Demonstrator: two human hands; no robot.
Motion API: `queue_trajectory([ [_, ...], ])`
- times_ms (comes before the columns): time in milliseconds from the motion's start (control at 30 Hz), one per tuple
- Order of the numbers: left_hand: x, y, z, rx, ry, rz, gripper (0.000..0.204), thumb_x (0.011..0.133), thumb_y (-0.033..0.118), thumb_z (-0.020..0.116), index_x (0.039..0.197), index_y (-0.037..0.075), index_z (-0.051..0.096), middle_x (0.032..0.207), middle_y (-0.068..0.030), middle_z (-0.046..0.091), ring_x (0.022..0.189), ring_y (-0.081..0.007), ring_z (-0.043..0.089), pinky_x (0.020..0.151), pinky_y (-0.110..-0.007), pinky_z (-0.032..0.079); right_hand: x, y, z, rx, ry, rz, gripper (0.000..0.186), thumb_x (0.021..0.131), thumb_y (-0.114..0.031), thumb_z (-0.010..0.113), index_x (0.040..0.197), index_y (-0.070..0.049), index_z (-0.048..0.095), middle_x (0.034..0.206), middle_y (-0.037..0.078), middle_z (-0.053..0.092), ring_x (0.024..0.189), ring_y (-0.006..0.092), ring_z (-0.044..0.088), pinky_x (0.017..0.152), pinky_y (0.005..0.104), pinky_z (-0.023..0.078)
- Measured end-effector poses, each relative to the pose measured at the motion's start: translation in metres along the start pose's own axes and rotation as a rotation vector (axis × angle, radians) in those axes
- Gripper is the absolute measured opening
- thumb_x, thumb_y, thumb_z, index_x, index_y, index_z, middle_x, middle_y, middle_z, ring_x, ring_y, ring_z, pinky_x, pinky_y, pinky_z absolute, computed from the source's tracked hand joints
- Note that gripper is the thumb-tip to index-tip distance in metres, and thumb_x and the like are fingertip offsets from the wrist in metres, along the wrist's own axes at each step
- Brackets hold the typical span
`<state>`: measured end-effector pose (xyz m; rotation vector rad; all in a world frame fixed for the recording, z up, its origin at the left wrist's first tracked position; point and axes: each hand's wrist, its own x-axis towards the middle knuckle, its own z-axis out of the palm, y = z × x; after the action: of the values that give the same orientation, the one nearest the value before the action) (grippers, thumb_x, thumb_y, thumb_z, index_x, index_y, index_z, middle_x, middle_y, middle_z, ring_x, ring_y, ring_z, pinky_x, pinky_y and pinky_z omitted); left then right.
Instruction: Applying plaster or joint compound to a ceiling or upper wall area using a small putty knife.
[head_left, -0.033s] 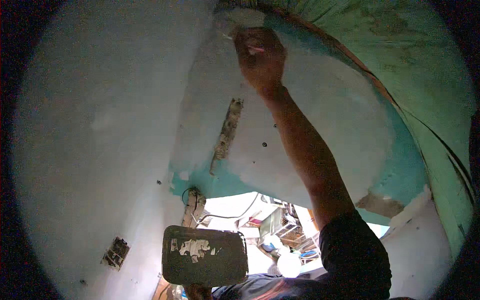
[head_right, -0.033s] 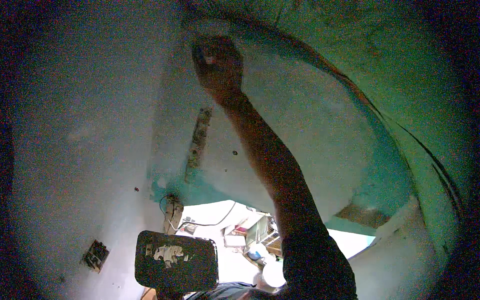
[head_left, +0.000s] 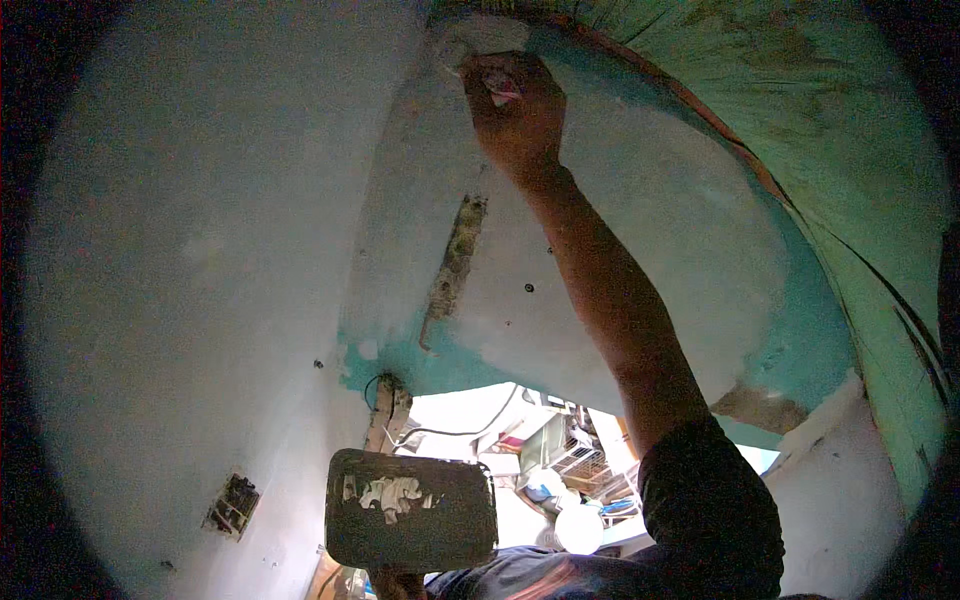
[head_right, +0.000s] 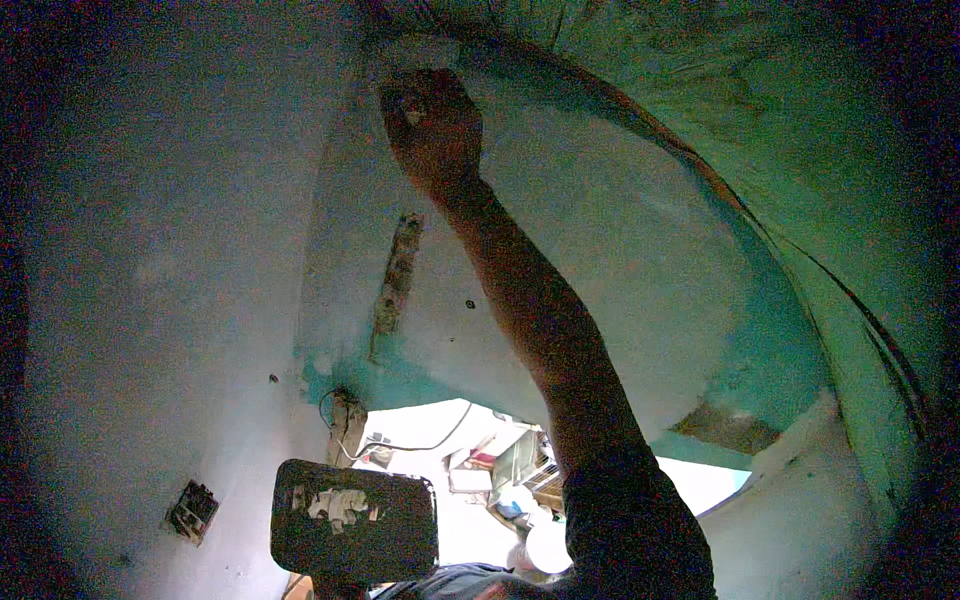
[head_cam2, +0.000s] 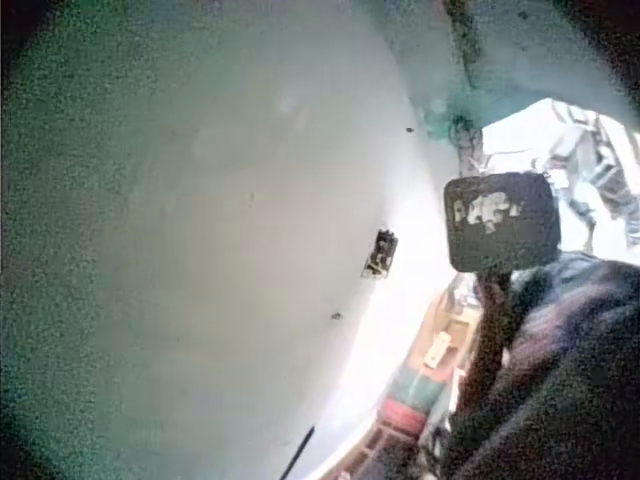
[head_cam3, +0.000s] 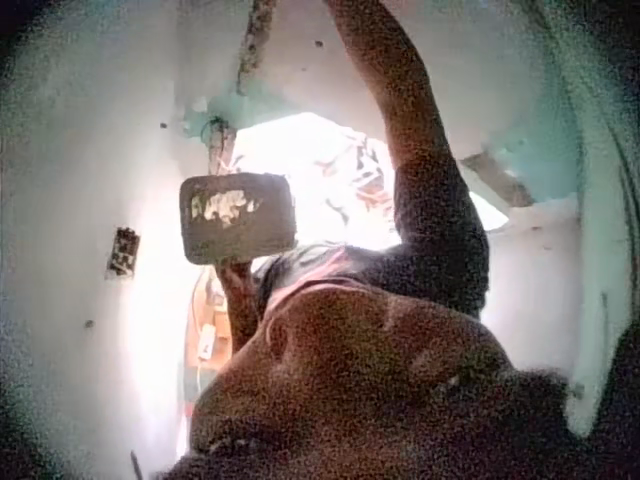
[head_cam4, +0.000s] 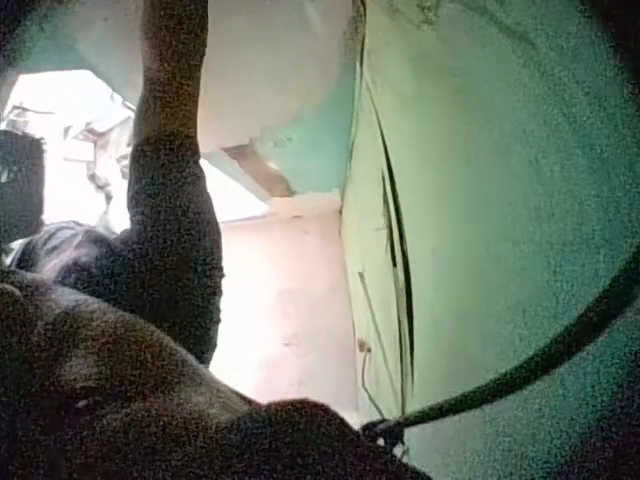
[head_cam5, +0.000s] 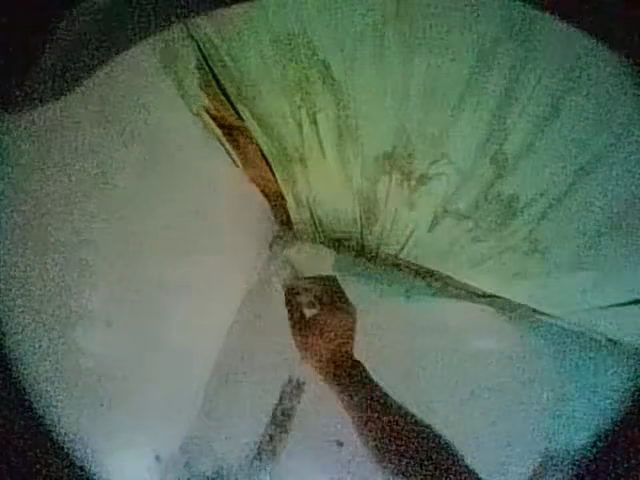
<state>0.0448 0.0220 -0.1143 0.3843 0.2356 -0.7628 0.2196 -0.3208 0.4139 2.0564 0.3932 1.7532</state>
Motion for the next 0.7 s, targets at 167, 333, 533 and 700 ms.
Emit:
queue_trajectory([
  [167, -0.002, -0.001, -0.002, -0.035, -0.018, 0.013, 0.032, 0.096, 0.014, 0.058, 0.127, 0.005, 0.055, 0.103, -0.0104, 0.064, 0.087, -0.0236, 0.062, 0.068, -0.030, 0.057, -0.012, 0.012, -0.026, -0.160, 0.029, 0.075, 0.008, 0.084, -0.011, 0.075, 0.089, -0.007, 0.070, 0.087, 0.012, 0.070, 0.070, 0.0224, 0.069, 0.063, 0.0307, 0.056],
  [333, 0.006, 0.004, -0.008, -0.050, -0.043, 0.030, 0.032, 0.095, 0.012, 0.059, 0.126, 0.005, 0.056, 0.102, -0.0113, 0.065, 0.087, -0.0242, 0.063, 0.068, -0.030, 0.058, -0.012, -0.007, -0.013, -0.156, 0.048, -0.113, 0.020, 0.080, -0.006, 0.076, 0.097, -0.011, 0.066, 0.084, 0.011, 0.068, 0.077, 0.0261, 0.068, 0.067, 0.0351, 0.056],
  [533, 0.013, 0.007, -0.024, -0.053, -0.069, 0.028, 0.033, 0.094, 0.009, 0.061, 0.126, 0.004, 0.056, 0.101, -0.0123, 0.065, 0.087, -0.0249, 0.063, 0.068, -0.030, 0.058, 0.004, -0.003, 0.017, -0.355, -0.114, -0.210, 0.038, 0.072, -0.003, 0.074, 0.106, -0.017, 0.067, 0.107, 0.008, 0.065, 0.094, 0.0271, 0.065, 0.071, 0.0385, 0.058],
  [700, 0.029, -0.004, -0.085, -0.137, -0.233, -0.042, 0.030, 0.091, 0.007, 0.061, 0.121, 0.003, 0.058, 0.096, -0.0109, 0.066, 0.085, -0.0224, 0.063, 0.067, -0.029, 0.058, 0.010, 0.012, 0.047, -0.480, -0.247, -0.098, 0.038, 0.072, -0.007, 0.074, 0.109, -0.015, 0.067, 0.111, 0.009, 0.063, 0.098, 0.0276, 0.065, 0.075, 0.0396, 0.059],
])
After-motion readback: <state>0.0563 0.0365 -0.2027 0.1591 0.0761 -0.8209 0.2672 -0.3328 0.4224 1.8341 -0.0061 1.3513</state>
